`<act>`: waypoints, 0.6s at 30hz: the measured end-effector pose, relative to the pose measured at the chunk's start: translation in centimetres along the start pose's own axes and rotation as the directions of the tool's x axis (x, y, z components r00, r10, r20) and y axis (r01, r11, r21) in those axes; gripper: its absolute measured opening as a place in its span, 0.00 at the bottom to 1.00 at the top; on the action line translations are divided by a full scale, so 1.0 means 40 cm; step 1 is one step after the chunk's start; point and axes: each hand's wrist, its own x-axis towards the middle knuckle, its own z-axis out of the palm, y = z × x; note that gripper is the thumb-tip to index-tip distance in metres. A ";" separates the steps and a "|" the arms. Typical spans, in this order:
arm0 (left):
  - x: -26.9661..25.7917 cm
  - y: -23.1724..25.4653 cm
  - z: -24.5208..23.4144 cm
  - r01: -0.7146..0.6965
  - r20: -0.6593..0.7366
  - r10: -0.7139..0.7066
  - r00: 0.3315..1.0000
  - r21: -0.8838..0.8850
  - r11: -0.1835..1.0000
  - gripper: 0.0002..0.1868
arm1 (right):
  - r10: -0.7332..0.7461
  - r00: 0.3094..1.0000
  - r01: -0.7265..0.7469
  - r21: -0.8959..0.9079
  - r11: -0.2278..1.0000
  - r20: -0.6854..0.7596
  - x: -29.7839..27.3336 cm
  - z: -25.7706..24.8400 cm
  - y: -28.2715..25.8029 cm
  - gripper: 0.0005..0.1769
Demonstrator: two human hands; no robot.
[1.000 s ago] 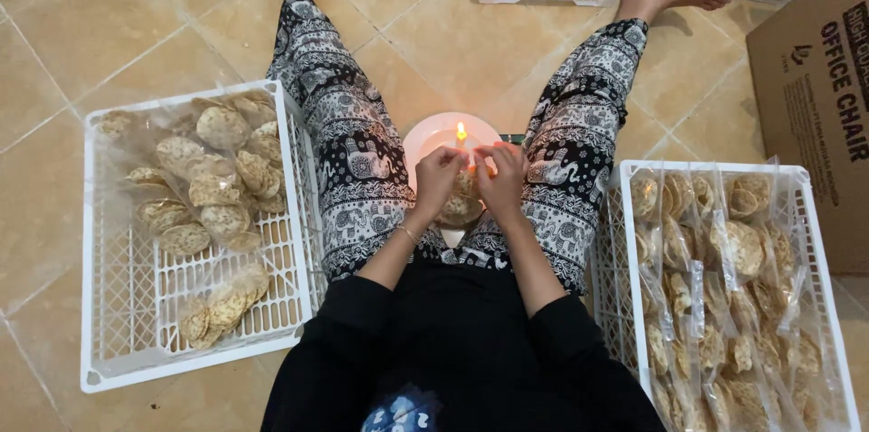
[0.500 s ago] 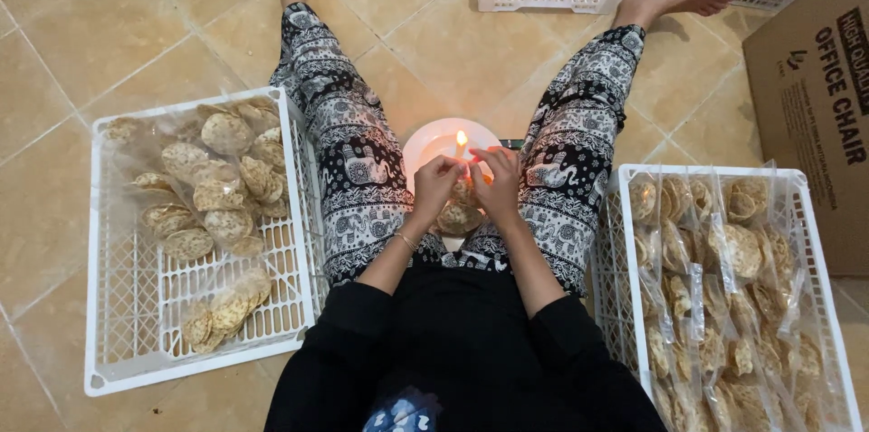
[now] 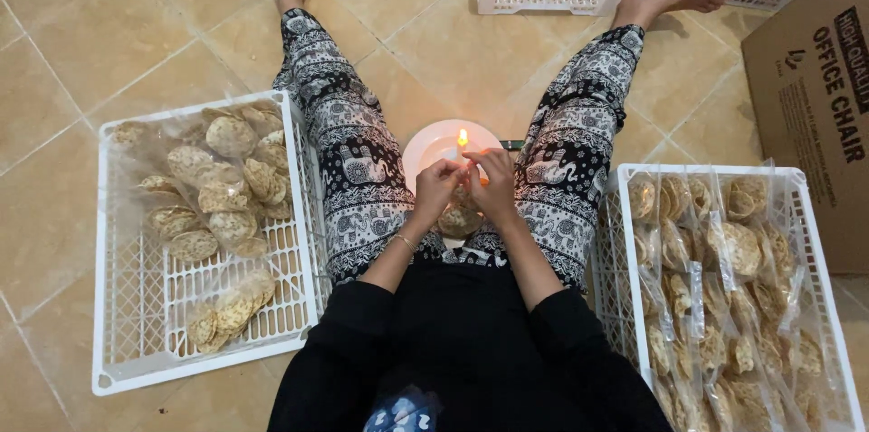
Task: Sealing plastic bags containing food items using a candle flame and sorting them into crates
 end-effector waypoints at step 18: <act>0.016 -0.058 -0.016 -0.032 -0.022 0.032 0.999 0.013 0.999 0.05 | -0.134 0.991 0.137 -0.174 0.975 0.029 0.029 -0.012 -0.070 0.05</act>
